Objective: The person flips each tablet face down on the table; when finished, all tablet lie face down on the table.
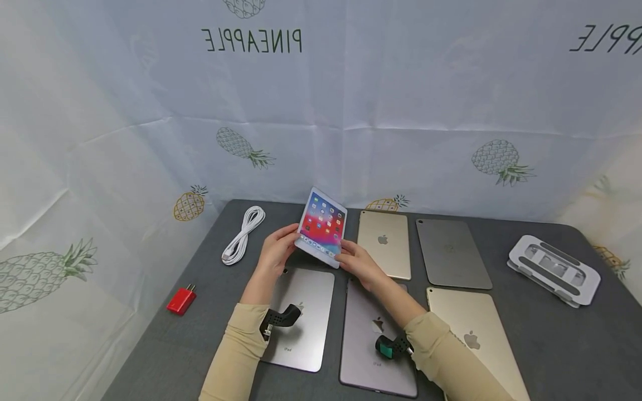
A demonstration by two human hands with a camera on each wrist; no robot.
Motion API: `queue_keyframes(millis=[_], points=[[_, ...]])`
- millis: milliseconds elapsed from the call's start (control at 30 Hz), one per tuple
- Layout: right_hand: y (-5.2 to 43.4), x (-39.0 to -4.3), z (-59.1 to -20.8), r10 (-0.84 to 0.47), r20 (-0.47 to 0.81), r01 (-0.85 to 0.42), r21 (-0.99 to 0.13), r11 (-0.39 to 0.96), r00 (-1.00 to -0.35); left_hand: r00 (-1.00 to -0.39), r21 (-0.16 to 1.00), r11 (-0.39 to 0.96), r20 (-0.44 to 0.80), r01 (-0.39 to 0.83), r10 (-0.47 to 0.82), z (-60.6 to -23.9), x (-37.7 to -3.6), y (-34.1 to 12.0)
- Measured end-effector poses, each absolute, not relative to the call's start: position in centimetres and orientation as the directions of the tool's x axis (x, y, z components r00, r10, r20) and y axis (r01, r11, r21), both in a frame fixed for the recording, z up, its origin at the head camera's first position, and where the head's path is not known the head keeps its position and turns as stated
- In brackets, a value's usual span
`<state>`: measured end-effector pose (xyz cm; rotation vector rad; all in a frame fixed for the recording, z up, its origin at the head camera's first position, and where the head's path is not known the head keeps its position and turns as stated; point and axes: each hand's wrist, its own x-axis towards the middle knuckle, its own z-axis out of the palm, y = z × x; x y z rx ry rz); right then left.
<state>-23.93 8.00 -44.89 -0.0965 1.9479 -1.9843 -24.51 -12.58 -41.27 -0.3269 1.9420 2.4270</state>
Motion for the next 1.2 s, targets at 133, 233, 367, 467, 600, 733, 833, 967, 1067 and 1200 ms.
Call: queue_keyframes(millis=[133, 233, 367, 467, 600, 733, 833, 967, 1067, 1200], points=[[8.0, -23.9, -44.9, -0.301, -0.199, 0.207, -0.978, 0.007, -0.933, -0.984, 0.959, -0.26, -0.147, -0.117, -0.102, -40.4, -24.2, -11.6], [8.0, -23.8, -44.9, -0.297, -0.198, 0.207, -0.978, 0.002, -0.934, -0.988, 0.96, -0.261, -0.129, -0.102, -0.085, -39.9, -24.1, -10.8], [8.2, -23.8, -44.9, -0.29, -0.199, 0.208, -0.978, -0.002, -0.936, -0.994, 0.97, -0.233, -0.09, -0.074, -0.061, -39.6, -24.0, -9.5], [8.5, -23.8, -45.0, -0.301, -0.19, 0.201, -0.98, -0.004, -0.934, -0.997, 0.977, -0.208, -0.067, -0.056, -0.047, -39.4, -23.8, -8.6], [8.9, -24.0, -44.4, -0.291, -0.195, 0.201, -0.98, 0.01, -0.937, -0.998, 0.982, -0.185, -0.05, -0.043, -0.031, -39.2, -23.5, -7.7], [9.1, -24.5, -42.7, -0.211, -0.156, 0.151, -0.988, 0.036, -0.965, -0.999, 0.984, -0.172, -0.038, -0.034, -0.017, -39.2, -23.4, -7.0], [9.1, -25.2, -41.4, -0.153, -0.081, 0.077, -0.997, 0.032, -0.985, -0.999, 0.986, -0.165, -0.033, -0.031, -0.007, -39.2, -23.4, -6.6], [8.8, -26.2, -40.0, -0.127, -0.02, 0.016, -0.999, 0.032, -0.992, -1.0, 0.99, -0.137, -0.027, -0.027, 0.005, -39.2, -23.4, -6.2], [8.6, -26.7, -39.4, -0.123, 0.007, -0.014, -0.998, 0.054, -0.992, -1.0, 0.993, -0.11, -0.027, -0.028, 0.012, -39.3, -23.3, -5.8], [8.4, -26.8, -38.9, -0.121, 0.027, -0.035, -0.997, 0.065, -0.992, -0.999, 0.995, -0.098, -0.032, -0.033, 0.015, -39.2, -23.3, -5.6]])
